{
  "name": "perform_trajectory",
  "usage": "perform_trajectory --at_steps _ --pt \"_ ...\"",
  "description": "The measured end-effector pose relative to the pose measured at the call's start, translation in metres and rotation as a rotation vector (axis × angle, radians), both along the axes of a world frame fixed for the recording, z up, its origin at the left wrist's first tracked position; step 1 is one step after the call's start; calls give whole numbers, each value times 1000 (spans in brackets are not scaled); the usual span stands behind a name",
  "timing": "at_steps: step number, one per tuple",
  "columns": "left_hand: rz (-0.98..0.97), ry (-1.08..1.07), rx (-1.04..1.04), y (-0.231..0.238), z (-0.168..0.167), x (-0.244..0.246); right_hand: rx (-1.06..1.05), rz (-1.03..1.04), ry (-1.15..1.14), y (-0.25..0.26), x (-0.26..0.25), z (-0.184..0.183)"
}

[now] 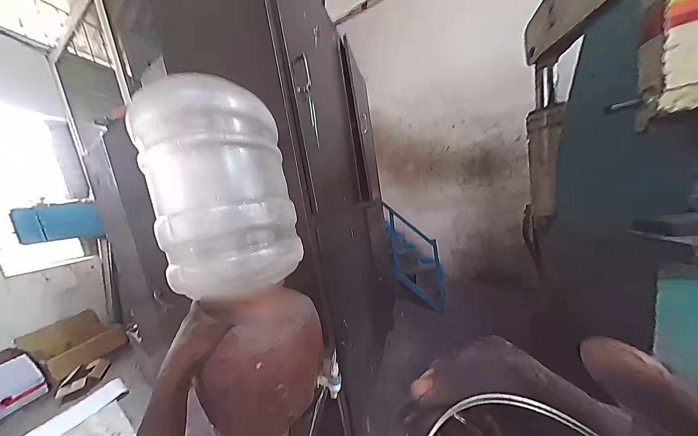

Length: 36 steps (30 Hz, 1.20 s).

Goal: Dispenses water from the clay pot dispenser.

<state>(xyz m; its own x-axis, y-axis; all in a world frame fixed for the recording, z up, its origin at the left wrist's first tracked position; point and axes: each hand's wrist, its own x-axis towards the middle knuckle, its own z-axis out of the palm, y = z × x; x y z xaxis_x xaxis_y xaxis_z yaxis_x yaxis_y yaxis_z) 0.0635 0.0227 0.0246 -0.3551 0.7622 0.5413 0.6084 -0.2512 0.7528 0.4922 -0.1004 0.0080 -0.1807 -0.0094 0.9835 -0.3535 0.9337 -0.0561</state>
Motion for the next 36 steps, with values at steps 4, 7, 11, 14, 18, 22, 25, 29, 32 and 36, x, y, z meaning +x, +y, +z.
perform_trajectory --at_steps 4,7,11,14,18,22,25,29,32,36 --pt "91 47 -87 -2 -4 -3 -240 -518 -101 30 19 -46" --pt "102 72 -143 -5 -4 0 -532 -671 -147 79 5 -131" --pt "-13 14 -153 -5 -4 5 -784 -661 -352 117 -24 -226" --pt "-19 0 -159 -3 -3 3 -918 -610 -539 128 -50 -244" --pt "1 39 -153 -3 -4 4 -918 -545 -610 151 -80 -263" --pt "-10 -5 -149 -3 -4 4 -937 -514 -593 159 -96 -260" --pt "-23 6 -125 -3 -6 6 -960 -501 -556 160 -99 -261" --pt "-20 50 -112 -3 -5 6 -965 -479 -548 162 -101 -261" --pt "-29 70 -109 -2 -3 9 -940 -450 -514 165 -103 -264" --pt "-21 88 -123 -1 -3 9 -931 -453 -503 163 -103 -263"
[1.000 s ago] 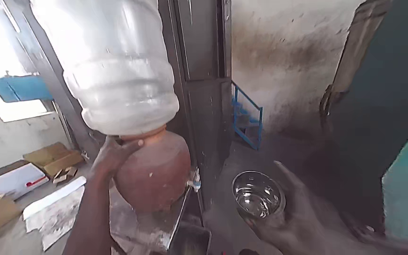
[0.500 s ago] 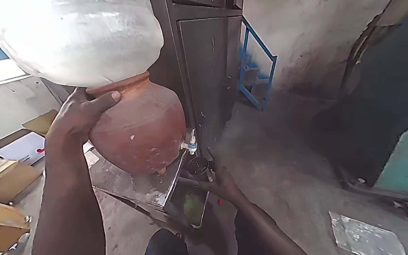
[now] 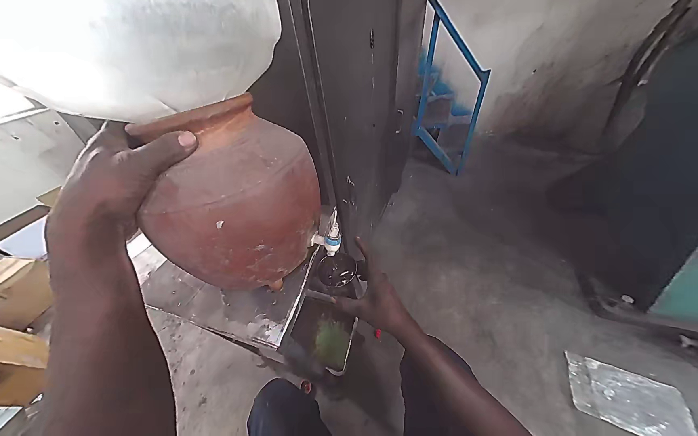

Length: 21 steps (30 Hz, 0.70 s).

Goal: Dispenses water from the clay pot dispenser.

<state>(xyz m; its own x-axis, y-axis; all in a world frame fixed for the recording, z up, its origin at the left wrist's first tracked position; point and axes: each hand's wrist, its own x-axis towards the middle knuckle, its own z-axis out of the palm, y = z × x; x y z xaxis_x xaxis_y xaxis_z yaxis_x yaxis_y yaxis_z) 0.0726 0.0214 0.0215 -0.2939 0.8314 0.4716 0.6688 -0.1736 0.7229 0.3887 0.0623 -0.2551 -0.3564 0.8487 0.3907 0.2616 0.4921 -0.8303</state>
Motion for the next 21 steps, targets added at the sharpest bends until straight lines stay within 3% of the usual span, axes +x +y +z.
perform_trajectory --at_steps 13,21 --pt "-4 58 4 4 2 3 -7 -8 24 0 2 2" --pt "-19 60 -41 20 3 -22 -18 -5 28 1 5 8"
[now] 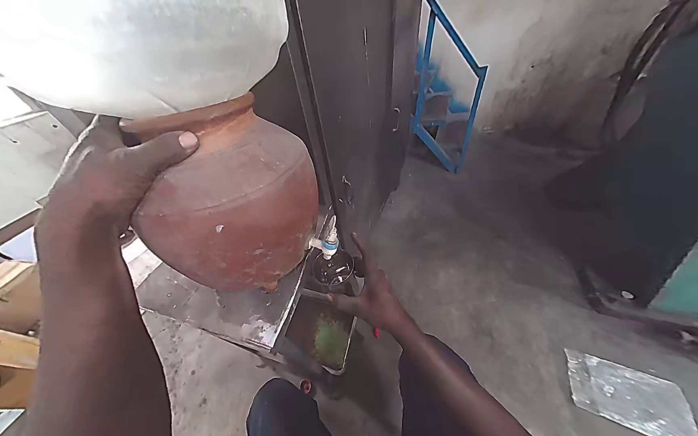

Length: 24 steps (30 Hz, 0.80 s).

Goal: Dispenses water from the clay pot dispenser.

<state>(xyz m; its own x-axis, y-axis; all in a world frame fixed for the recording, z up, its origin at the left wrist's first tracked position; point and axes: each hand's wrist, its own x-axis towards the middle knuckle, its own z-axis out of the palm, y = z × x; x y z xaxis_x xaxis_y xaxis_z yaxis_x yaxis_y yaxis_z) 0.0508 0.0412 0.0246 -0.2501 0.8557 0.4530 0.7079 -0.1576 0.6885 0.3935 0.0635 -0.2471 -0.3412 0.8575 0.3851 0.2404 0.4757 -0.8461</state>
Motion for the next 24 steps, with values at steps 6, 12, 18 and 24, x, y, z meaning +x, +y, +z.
perform_trajectory --at_steps 6,12,18,24 --pt "20 19 49 -13 3 33 4 -3 -9 -1 3 4" --pt "3 21 53 -15 5 37 15 11 10 2 3 2" --pt "-15 34 47 -11 4 29 21 21 21 3 2 1" --pt "-40 11 40 -8 3 21 14 17 4 2 3 3"
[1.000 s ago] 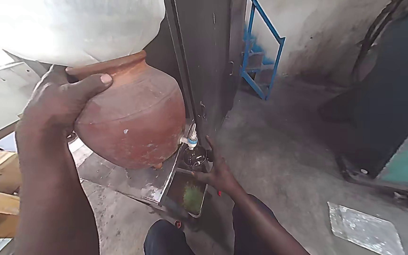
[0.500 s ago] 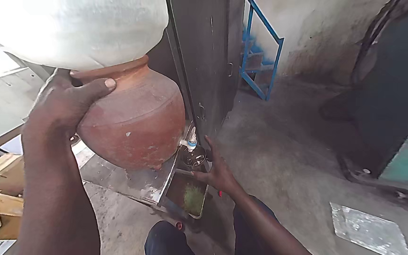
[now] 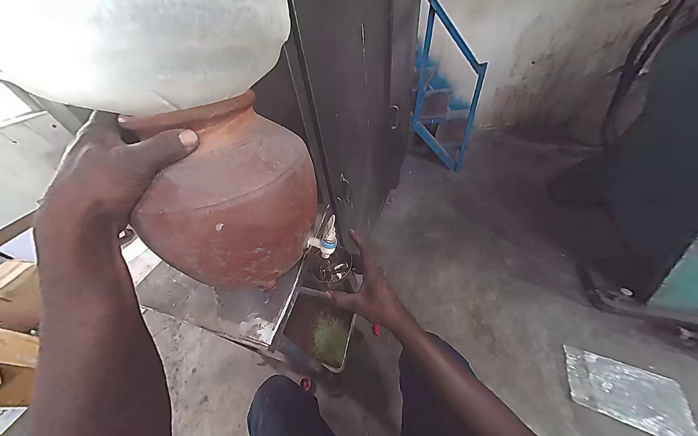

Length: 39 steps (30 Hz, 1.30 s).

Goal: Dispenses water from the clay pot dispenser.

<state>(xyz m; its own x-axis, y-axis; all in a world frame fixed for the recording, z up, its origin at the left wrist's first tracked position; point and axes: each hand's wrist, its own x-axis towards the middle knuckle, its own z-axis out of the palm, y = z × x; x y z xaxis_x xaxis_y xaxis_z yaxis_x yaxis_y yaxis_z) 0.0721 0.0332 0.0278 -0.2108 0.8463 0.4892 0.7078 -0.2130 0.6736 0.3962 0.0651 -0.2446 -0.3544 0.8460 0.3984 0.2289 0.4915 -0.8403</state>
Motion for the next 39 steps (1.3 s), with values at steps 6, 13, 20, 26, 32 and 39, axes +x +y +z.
perform_trajectory --at_steps 6,13,20,26,32,39 --pt "32 10 25 -6 1 14 -28 -8 -12 -1 -1 3" --pt "80 13 3 -6 1 14 -20 -8 -22 -2 -2 6" --pt "93 56 4 -8 2 16 -16 5 -23 -1 -2 7" --pt "78 55 22 -6 1 15 1 4 13 -1 -4 8" --pt "86 68 -17 8 -1 -10 24 -6 18 -1 -2 5" --pt "113 80 9 -3 3 19 13 12 37 -2 1 8"
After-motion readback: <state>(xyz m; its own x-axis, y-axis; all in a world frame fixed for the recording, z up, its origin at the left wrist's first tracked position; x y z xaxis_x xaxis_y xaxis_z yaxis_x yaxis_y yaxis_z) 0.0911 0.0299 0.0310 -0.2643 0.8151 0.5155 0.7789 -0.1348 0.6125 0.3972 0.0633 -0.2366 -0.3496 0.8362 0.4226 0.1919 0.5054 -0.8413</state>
